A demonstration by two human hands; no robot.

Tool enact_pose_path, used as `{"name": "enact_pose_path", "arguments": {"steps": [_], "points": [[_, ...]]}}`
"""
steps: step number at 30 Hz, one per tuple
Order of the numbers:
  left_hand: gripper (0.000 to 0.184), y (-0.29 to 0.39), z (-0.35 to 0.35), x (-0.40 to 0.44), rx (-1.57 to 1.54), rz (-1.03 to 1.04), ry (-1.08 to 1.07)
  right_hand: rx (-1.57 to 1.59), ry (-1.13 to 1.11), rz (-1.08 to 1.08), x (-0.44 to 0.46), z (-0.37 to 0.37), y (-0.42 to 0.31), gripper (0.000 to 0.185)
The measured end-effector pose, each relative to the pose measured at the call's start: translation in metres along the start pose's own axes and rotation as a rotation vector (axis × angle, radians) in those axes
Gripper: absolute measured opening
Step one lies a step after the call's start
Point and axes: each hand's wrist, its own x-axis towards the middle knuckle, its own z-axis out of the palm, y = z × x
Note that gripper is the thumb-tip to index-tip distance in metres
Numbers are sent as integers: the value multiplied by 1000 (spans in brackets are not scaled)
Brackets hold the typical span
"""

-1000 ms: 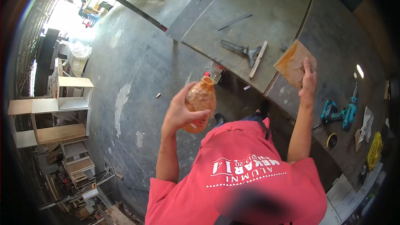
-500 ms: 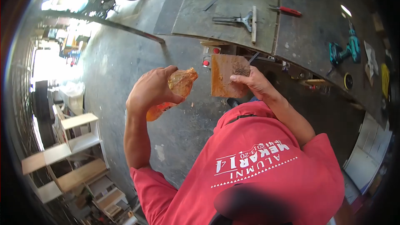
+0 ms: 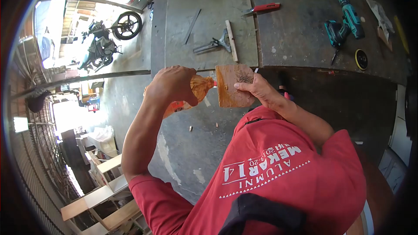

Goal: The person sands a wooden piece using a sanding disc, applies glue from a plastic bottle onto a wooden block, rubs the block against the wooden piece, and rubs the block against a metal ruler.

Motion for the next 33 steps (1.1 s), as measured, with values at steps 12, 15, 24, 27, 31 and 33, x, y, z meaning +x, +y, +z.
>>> {"name": "enact_pose_path", "arguments": {"steps": [12,15,24,27,31,33], "points": [[85,54,-91,79,138,-151,-290,198,-20,12,26,-58,-28,40],[85,59,-101,90,141,-161,-328,191,-43,5,30,-60,-34,41],[85,57,-97,94,143,-162,-379,234,4,16,36,-60,-36,39],[83,44,-89,97,133,-182,-420,177,-6,-12,40,-57,-26,38],[81,27,-78,100,81,-216,-470,228,-68,9,41,-55,-25,36],[81,23,-71,96,63,-245,-496,240,-86,26,41,-52,-21,36]]}}
